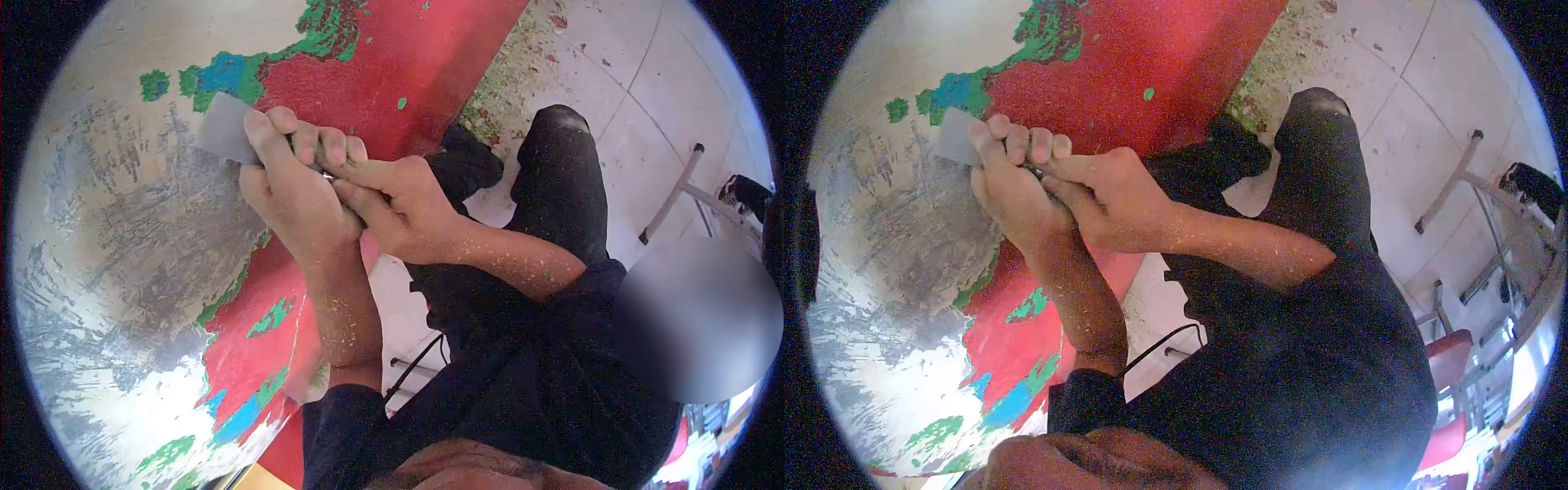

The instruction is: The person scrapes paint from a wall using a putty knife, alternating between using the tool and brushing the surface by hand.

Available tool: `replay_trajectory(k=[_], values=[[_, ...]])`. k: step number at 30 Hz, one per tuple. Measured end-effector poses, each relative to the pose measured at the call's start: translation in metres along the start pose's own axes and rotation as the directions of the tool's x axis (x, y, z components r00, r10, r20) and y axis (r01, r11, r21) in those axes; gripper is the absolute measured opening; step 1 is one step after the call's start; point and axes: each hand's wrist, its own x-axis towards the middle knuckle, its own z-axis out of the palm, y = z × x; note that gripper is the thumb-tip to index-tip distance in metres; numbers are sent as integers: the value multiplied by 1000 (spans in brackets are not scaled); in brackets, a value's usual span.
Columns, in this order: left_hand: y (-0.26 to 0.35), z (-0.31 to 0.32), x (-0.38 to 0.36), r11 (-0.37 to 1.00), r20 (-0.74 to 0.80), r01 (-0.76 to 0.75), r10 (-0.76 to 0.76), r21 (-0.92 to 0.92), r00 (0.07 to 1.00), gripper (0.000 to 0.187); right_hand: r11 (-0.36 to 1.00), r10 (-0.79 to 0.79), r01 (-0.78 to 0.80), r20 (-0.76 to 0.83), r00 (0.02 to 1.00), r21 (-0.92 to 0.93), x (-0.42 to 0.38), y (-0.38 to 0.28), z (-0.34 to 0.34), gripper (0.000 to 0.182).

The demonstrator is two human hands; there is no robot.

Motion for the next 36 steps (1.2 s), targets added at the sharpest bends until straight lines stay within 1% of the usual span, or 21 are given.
replay_trajectory(k=[1, 4, 5, 8, 9, 11, 12, 13, 15, 16, 17, 18, 20, 23, 26, 27, 29, 30, 32, 33, 36], values=[[4, 1, 0, 1000, 5, -8, 8, 8, 1000, 31, 1000, -10, 11, 18, 1000, -17, -6, 3, 1, 22], [-9, -2, 0, 1000, -117, 3, -2, 7, 993, 32, 993, -92, 92, 7, 996, -72, 7, 7, -4, 22], [-5, -6, 4, 999, 18, -33, 33, 39, 999, 31, 994, -82, 82, -2, 997, -69, 2, 8, 0, 21], [13, 12, 4, 997, -15, -69, 69, 27, 997, 30, 1000, -7, 7, 28, 1000, 4, 13, -8, -4, 15], [11, 8, -1, 999, -54, -31, 31, 14, 998, 30, 999, -3, 3, 9, 1000, 49, 6, -8, -2, 11], [0, 4, -9, 999, -103, 37, -39, -22, 994, 29, 996, 25, -30, 61, 998, 78, 5, -7, -5, 11], [-2, 8, -2, 999, -64, 1, -4, -40, 998, 29, 994, 53, -61, 88, 995, 88, 6, -7, -9, 12], [-1, 7, 3, 999, -44, -17, 15, -41, 999, 28, 998, -62, 60, 47, 997, 33, 8, -4, -9, 12], [6, 9, -3, 999, -69, -41, 40, -7, 997, 27, 995, 4, -8, 44, 999, 98, 0, -5, 0, 12], [3, 9, -4, 999, -66, -16, 14, -28, 998, 27, 995, 2, -6, 43, 999, 99, 5, -5, -5, 12], [2, 5, -8, 999, -62, 15, -17, -35, 998, 26, 995, -48, 44, 49, 998, 85, 0, -4, -5, 11], [6, 2, -10, 999, -57, 46, -47, -27, 997, 26, 997, -54, 50, 55, 997, 62, 0, -6, -4, 12], [10, 6, -2, 1000, -52, 5, -5, -1, 999, 26, 998, -67, 68, 82, 994, -8, 3, -7, -9, 13], [7, 5, -2, 1000, -33, -14, 14, 20, 999, 25, 997, 50, -53, 50, 997, 55, 7, -17, -9, 12], [10, 2, -7, 999, -50, 10, -9, 36, 999, 25, 991, 76, -83, 73, 994, 101, -4, -17, -7, 14], [8, 4, -6, 999, -61, 27, -25, 26, 998, 25, 997, 1, -4, 42, 999, 76, 4, -14, -8, 14], [11, 7, -4, 999, -54, -14, 15, 30, 998, 26, 993, -104, 105, -23, 994, 47, 11, -7, 0, 15], [11, 9, -1, 999, -49, -36, 37, 27, 998, 26, 996, -73, 73, 1, 997, 41, 7, -7, -1, 15], [7, 9, -9, 999, -68, 4, -2, 39, 998, 30, 1000, -13, 11, 52, 999, 24, -2, -11, -4, 15], [10, 7, -11, 998, -74, 12, -8, 57, 997, 31, 999, -25, 24, 36, 999, 24, -2, -12, 0, 15], [19, 11, 5, 989, 41, -85, 80, 119, 996, 36, 995, -101, 101, 2, 995, -5, 10, -13, -1, 15]])
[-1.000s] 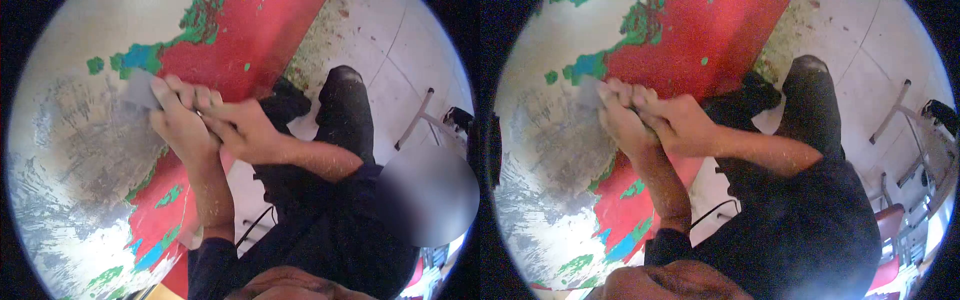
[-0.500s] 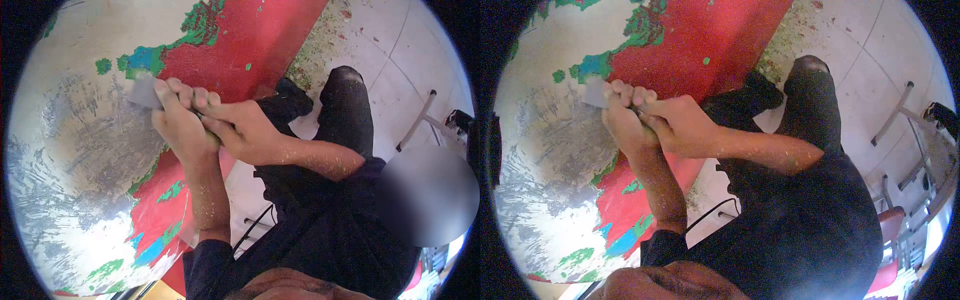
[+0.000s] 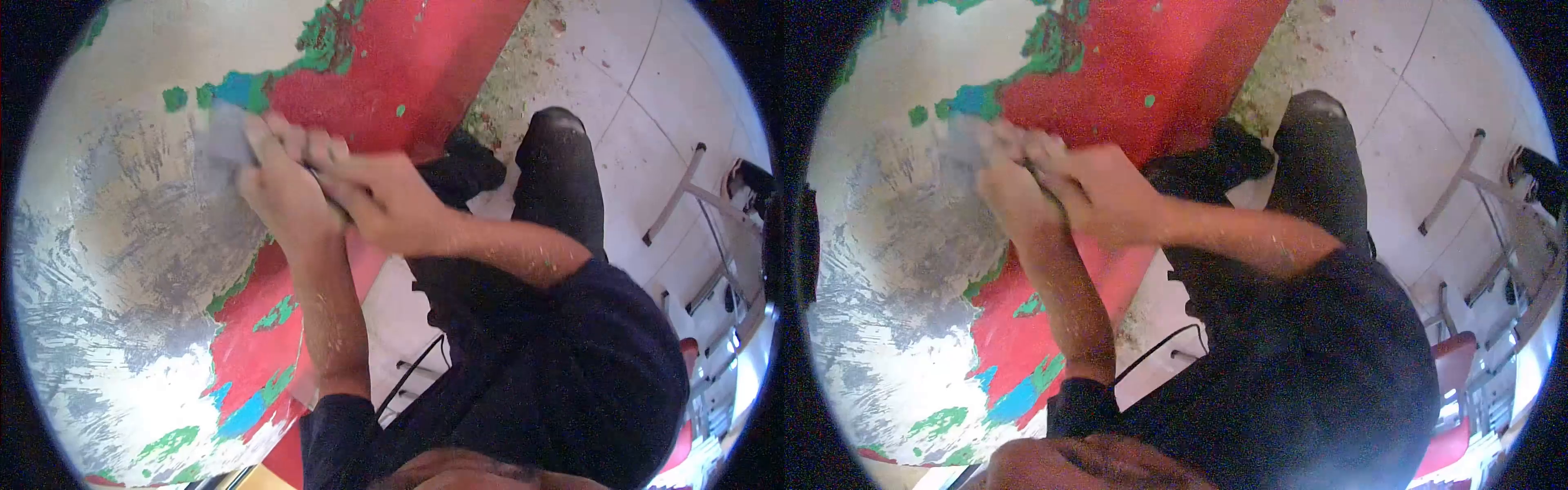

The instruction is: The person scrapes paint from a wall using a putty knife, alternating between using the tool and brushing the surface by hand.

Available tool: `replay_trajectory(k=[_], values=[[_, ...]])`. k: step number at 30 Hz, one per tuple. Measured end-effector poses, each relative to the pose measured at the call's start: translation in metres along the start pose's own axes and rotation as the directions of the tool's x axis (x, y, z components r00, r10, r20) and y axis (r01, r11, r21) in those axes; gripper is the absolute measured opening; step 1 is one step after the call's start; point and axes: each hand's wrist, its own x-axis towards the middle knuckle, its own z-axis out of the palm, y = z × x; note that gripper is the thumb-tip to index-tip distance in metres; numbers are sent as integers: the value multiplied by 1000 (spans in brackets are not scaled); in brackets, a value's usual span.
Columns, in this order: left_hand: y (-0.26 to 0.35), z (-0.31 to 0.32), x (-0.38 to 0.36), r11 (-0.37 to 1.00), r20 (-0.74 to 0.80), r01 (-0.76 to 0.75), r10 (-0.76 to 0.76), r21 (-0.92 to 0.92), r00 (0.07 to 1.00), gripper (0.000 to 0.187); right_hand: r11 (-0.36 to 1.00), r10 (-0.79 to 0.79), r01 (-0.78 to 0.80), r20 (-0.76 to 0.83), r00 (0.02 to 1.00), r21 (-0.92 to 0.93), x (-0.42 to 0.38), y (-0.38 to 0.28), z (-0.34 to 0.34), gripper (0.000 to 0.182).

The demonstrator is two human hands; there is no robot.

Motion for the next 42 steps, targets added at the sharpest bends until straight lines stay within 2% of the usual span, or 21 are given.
replay_trajectory(k=[1, 4, 5, 7, 9, 12, 13, 14, 16, 17, 19, 22, 24, 26, 28, 29, 31, 34, 35, 39, 42], values=[[9, 8, 2, 992, -22, -98, 100, 84, 995, 38, 1000, -18, 18, -13, 1000, 8, 12, -12, -4, 15], [2, 1, -7, 999, -35, 10, -9, 30, 999, 37, 998, -38, 39, -22, 999, 51, 1, 2, 5, 17], [-8, -1, -16, 993, -110, 102, -109, -67, 988, 37, 997, -30, 32, -23, 999, 72, -15, 8, 8, 17], [-8, 5, -3, 998, -64, 46, -48, -45, 997, 38, 998, -17, 21, -70, 997, 64, -11, 12, 8, 15], [2, -3, 6, 999, -16, -35, 34, -29, 999, 39, 998, 23, -22, -5, 1000, 58, -5, -1, 7, 15], [7, 8, -6, 997, -147, 6, 5, 77, 989, 39, 999, 6, -7, 35, 999, 44, 11, -7, -3, 15], [-8, -5, -9, 999, -49, 28, -29, -28, 998, 39, 998, 0, -1, 14, 1000, 64, -5, 5, 1, 14], [-6, 1, -2, 1000, -48, -12, 12, -3, 999, 39, 996, 9, -8, -8, 1000, 85, -6, 3, 1, 14], [1, 3, 2, 997, -88, -40, 46, 71, 995, 39, 991, -112, 121, -148, 983, 51, 1, 10, 11, 13], [17, 10, 7, 991, -51, -131, 131, 11, 990, 39, 996, -67, 72, -89, 994, 55, 8, -5, 9, 14], [24, 6, 2, 997, -78, -61, 63, 37, 995, 39, 998, -58, 58, 34, 998, 11, 36, -28, -6, 15], [25, 13, 13, 996, -42, -84, 84, -1, 996, 38, 996, 2, -5, 31, 1000, 92, 4, -5, 0, 18], [13, 1, 9, 997, -38, -79, 79, -15, 996, 38, 988, -146, 150, -88, 985, 37, 24, -2, 7, 20], [35, 10, 9, 987, -26, -141, 144, 75, 989, 38, 993, -119, 119, 40, 992, -4, 53, -31, -6, 19], [45, 17, 4, 972, 19, -174, 173, 157, 985, 38, 984, -171, 175, -73, 982, 41, 39, -38, 0, 20], [30, 13, -3, 997, -63, -61, 64, 51, 996, 38, 979, -190, 197, -122, 974, 49, 21, -27, 5, 21], [7, 3, 1, 999, -54, -26, 25, -25, 998, 37, 992, -102, 107, -79, 992, 64, -1, 8, 8, 20], [12, -5, -8, 996, -31, 25, -28, -86, 999, 31, 999, 38, -38, 41, 998, 0, 13, -19, -5, 17], [19, 4, -7, 993, -32, 15, -19, -118, 999, 30, 1000, -4, 4, -21, 1000, 21, 14, -27, -5, 15], [23, 8, 9, 988, 44, 14, -7, -153, 999, 28, 996, -85, 85, -21, 996, -34, 17, -20, -6, 16], [19, 0, 1, 990, 48, 25, -18, -140, 999, 29, 997, -73, 72, -52, 996, -14, 19, -20, -3, 17]])
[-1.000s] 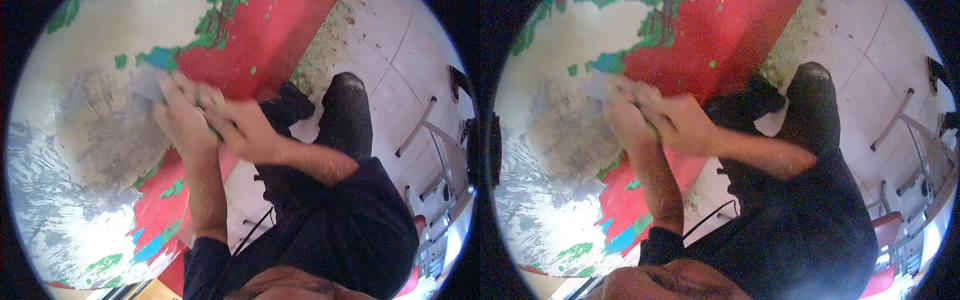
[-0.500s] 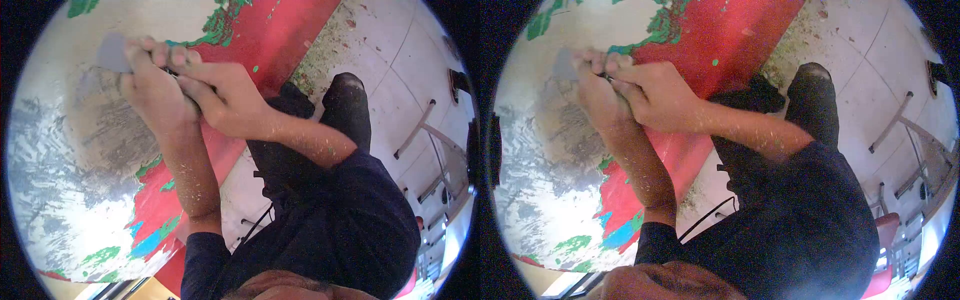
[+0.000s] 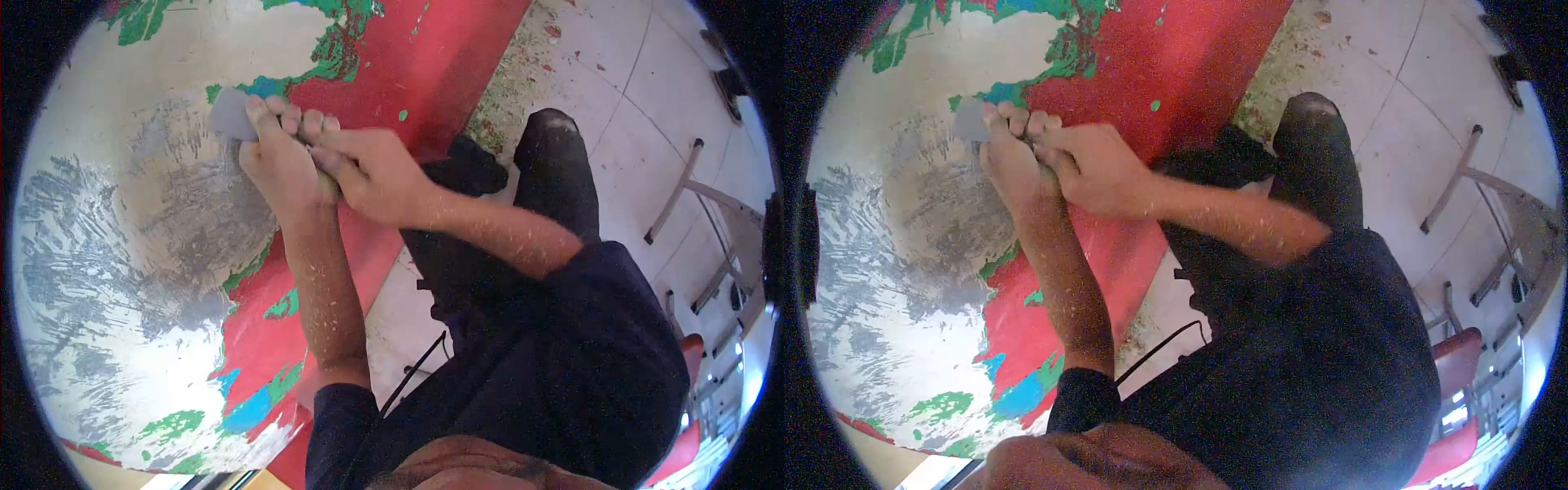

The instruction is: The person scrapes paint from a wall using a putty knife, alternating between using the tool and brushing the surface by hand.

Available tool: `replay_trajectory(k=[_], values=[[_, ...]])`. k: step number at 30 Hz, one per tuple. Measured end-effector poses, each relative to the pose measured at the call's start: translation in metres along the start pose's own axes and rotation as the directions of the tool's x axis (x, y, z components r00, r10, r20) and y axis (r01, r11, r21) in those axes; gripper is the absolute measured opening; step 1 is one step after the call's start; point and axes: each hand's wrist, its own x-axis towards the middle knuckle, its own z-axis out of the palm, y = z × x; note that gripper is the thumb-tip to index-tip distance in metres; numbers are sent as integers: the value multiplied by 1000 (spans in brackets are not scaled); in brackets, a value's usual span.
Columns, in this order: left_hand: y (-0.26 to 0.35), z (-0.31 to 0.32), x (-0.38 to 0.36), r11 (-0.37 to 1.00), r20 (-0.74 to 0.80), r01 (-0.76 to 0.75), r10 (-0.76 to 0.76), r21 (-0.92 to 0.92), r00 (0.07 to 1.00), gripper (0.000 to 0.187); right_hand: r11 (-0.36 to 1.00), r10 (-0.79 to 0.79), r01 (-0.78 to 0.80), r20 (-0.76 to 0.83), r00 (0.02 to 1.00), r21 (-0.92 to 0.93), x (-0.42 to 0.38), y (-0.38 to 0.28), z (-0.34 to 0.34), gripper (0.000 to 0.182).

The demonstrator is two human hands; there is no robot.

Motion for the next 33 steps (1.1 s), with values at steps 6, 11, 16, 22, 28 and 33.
replay_trajectory(k=[6, 11, 16, 22, 28, 33], values=[[1, 7, -1, 1000, -9, -22, 22, 19, 1000, 29, 1000, -6, 5, -25, 1000, -27, 4, -4, 2, 18], [-5, 11, -3, 997, -56, 71, -74, -43, 996, 29, 988, 115, -107, 64, 991, -109, -2, -9, -13, 19], [-1, 9, -6, 997, 53, 8, -4, -71, 999, 28, 995, 90, -88, 20, 996, -55, -11, -23, -14, 22], [33, -9, -15, 455, 512, -639, 382, 620, 769, 31, 971, 169, -159, -39, 985, 181, -41, -33, -46, 31], [30, -26, 25, -587, 644, -270, 657, 763, 393, 53, 968, 201, -64, -591, 782, 244, -72, -47, -121, 44], [-34, -26, 17, -161, 798, -871, -349, 465, 491, 57, 987, 158, -126, -493, 856, 97, -109, -53, -129, 48]])
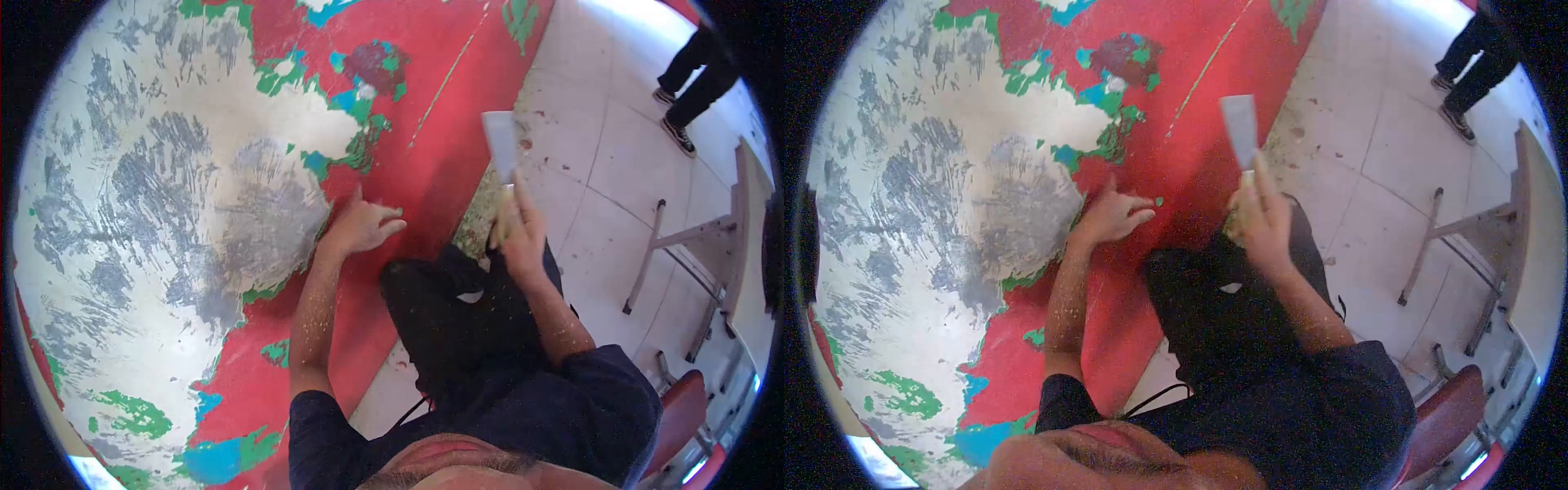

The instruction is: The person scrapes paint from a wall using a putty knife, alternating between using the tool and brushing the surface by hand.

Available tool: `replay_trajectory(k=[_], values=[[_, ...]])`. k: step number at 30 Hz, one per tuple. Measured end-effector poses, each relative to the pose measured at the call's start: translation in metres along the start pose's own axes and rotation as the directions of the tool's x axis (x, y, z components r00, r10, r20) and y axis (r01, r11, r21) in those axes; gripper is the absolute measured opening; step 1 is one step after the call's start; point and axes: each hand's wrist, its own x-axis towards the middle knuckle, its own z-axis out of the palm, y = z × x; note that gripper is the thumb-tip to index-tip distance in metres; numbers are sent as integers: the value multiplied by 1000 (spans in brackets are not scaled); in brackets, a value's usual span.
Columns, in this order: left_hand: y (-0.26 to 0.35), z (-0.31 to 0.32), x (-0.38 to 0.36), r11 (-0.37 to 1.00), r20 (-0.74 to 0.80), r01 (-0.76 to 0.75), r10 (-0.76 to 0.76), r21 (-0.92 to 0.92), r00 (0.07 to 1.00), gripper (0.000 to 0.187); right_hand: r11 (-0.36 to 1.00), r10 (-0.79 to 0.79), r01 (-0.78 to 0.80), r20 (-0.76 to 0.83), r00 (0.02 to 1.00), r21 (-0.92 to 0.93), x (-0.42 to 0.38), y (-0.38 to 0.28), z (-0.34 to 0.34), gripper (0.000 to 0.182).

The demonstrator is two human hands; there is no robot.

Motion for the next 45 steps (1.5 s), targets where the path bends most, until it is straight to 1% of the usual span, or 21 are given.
replay_trajectory(k=[1, 2, 3, 5, 6, 7, 9, 14, 16, 17, 20, 23, 24, 28, 31, 32, 35, 36, 42, 44, 45], values=[[1, 15, 2, 909, 20, 22, -15, -415, 1000, 57, 999, 11, -8, 57, 998, -51, -4, -1, 3, 49], [5, 24, 4, 650, 51, 49, -16, -758, 999, 58, 996, -9, 21, 152, 988, -81, -8, -4, 9, 49], [17, 21, 6, 422, -63, -14, -101, -907, 993, 60, 993, -20, 49, 247, 969, -112, -10, -6, 18, 50], [43, 10, 8, -93, -173, -216, -339, -972, 925, 64, 980, -65, 136, 415, 908, -145, -8, -1, 38, 52], [55, 4, 9, -242, -303, -387, -323, -890, 897, 63, 969, -66, 175, 502, 862, -173, -3, -3, 50, 51], [63, -4, 7, -191, -351, -437, -360, -879, 864, 62, 960, -52, 203, 587, 808, -194, 1, -4, 63, 51], [72, -17, 4, -81, -437, -520, -443, -850, 783, 60, 946, -174, 298, 572, 801, -130, 11, 6, 90, 47], [37, -26, -5, -112, -267, -609, -826, -786, 497, 44, 933, -277, 354, 493, 825, -69, 19, 46, 141, 34], [25, -22, 1, -196, -250, -648, -811, -736, 530, 43, 920, -340, 389, 420, 842, -34, 21, 62, 154, 29], [21, -19, 1, -241, -235, -657, -801, -715, 550, 42, 940, -300, 341, 428, 852, -20, 25, 69, 159, 27], [12, -35, 7, -160, -276, -656, -815, -738, 510, 40, 972, -226, 233, 437, 871, 39, 40, 71, 173, 23], [9, -33, 5, -241, -183, -587, -801, -773, 570, 38, 999, 35, -34, 474, 880, -11, 36, 62, 166, 22], [13, -37, 7, -286, -146, -602, -811, -746, 566, 36, 976, 180, -218, 556, 811, 2, 41, 49, 159, 21], [13, -34, 14, -324, -152, -599, -780, -732, 607, 37, 997, 69, -52, 452, 889, -50, 38, 54, 157, 20], [13, -34, 22, -441, -82, -537, -714, -719, 696, 38, 989, 17, 41, 393, 919, -139, 40, 54, 154, 19], [11, -41, 24, -340, -134, -514, -720, -788, 681, 39, 983, 8, 63, 374, 927, -175, 41, 53, 155, 19], [8, -55, 28, -272, -185, -521, -724, -809, 665, 39, 953, -154, 219, 289, 945, -209, 47, 55, 166, 18], [9, -47, 26, -332, -114, -485, -721, -809, 684, 39, 961, -118, 187, 314, 942, -201, 45, 54, 163, 18], [8, -53, 29, -318, -108, -493, -745, -810, 658, 39, 972, -126, 183, 327, 937, -150, 48, 51, 165, 18], [14, -42, 26, -355, -58, -479, -754, -803, 655, 38, 985, -41, 101, 372, 927, -143, 43, 49, 156, 17], [14, -39, 25, -365, -40, -472, -757, -802, 653, 38, 971, -61, 147, 400, 915, -188, 46, 47, 155, 17]])
